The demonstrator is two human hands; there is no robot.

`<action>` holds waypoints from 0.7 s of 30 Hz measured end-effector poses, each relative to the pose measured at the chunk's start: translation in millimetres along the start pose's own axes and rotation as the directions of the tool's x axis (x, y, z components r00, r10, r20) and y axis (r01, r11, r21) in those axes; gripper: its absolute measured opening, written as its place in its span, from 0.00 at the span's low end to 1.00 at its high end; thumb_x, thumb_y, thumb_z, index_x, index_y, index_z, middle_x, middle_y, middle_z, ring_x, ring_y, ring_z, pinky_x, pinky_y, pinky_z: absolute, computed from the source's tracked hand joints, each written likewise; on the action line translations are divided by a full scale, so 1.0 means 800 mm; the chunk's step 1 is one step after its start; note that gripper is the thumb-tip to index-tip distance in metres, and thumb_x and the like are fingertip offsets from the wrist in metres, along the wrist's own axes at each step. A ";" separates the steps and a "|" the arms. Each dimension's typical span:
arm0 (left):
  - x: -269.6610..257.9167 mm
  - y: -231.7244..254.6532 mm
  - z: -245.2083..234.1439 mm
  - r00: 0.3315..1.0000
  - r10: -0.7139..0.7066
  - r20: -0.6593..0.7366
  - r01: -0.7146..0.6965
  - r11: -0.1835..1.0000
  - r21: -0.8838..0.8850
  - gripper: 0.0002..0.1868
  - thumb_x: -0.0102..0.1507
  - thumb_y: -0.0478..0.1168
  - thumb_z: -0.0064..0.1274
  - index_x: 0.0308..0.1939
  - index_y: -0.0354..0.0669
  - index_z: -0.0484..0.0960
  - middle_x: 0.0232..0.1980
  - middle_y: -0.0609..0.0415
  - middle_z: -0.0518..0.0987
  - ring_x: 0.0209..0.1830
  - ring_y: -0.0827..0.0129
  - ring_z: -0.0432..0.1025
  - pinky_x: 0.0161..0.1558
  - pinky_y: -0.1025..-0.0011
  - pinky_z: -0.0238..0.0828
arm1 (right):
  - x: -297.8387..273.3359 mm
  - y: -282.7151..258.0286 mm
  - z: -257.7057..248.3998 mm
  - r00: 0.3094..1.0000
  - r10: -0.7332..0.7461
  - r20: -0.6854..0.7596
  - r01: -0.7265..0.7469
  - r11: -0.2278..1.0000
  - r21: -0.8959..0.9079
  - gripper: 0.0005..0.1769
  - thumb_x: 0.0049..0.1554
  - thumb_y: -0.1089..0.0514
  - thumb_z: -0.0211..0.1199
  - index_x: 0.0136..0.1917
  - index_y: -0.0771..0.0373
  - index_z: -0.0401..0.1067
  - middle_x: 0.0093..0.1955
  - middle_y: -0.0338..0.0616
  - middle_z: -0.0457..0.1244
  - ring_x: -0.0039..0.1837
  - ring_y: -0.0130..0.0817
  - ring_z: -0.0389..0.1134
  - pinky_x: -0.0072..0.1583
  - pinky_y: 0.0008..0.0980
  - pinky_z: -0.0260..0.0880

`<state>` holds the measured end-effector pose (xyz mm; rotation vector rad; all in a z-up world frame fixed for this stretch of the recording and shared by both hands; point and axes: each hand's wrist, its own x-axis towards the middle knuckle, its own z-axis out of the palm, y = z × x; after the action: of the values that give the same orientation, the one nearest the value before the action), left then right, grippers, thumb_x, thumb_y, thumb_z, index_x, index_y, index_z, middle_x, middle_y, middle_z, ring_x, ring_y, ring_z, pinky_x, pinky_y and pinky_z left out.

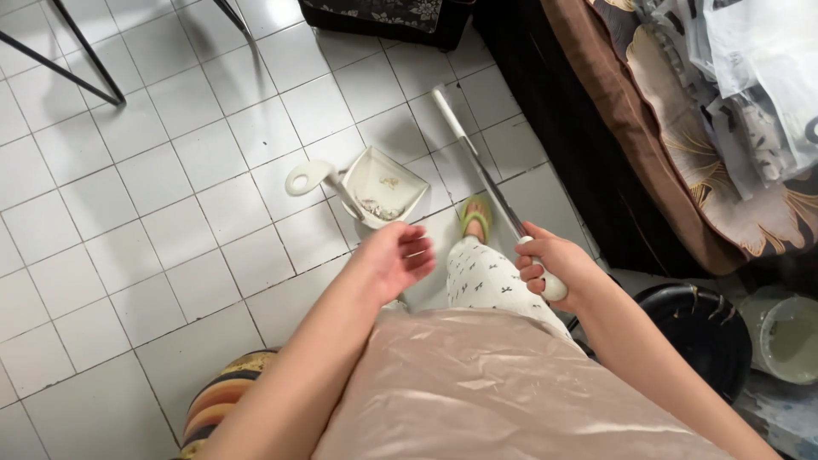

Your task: The person sweeps the floor into a dustpan using a small broom and then carries the dustpan to a bin.

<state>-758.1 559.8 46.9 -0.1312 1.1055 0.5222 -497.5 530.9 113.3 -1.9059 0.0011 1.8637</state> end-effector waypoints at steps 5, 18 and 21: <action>-0.103 0.120 -0.007 0.812 0.577 0.089 -0.571 0.817 -0.084 0.14 0.70 0.48 0.45 0.33 0.48 0.76 0.28 0.58 0.75 0.27 0.70 0.72 0.32 0.67 0.72 | 0.040 -0.058 -0.032 0.998 -0.029 -0.054 0.020 0.988 -0.155 0.44 0.59 0.66 0.53 0.84 0.44 0.45 0.35 0.38 0.55 0.31 0.22 0.52 0.30 0.23 0.52; -0.198 0.107 0.045 0.279 0.717 -0.639 -0.153 0.690 0.708 0.10 0.72 0.48 0.48 0.46 0.47 0.73 0.40 0.53 0.75 0.40 0.64 0.69 0.43 0.65 0.69 | 0.260 -0.354 -0.100 1.000 0.010 -0.007 -0.012 0.837 -0.547 0.43 0.61 0.65 0.54 0.83 0.39 0.47 0.38 0.38 0.57 0.32 0.21 0.54 0.31 0.22 0.56; -0.218 0.088 0.056 0.235 0.681 -0.694 -0.080 0.725 0.684 0.11 0.72 0.49 0.49 0.49 0.47 0.72 0.43 0.51 0.74 0.42 0.63 0.69 0.44 0.64 0.68 | 0.291 -0.350 -0.089 1.000 -0.012 0.006 0.013 0.757 -0.653 0.45 0.59 0.66 0.55 0.84 0.41 0.47 0.38 0.41 0.58 0.32 0.25 0.58 0.33 0.27 0.61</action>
<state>-813.7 578.2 231.2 0.4545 2.4961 0.5890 -322.7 830.7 -17.7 -2.3274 -0.7663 2.0186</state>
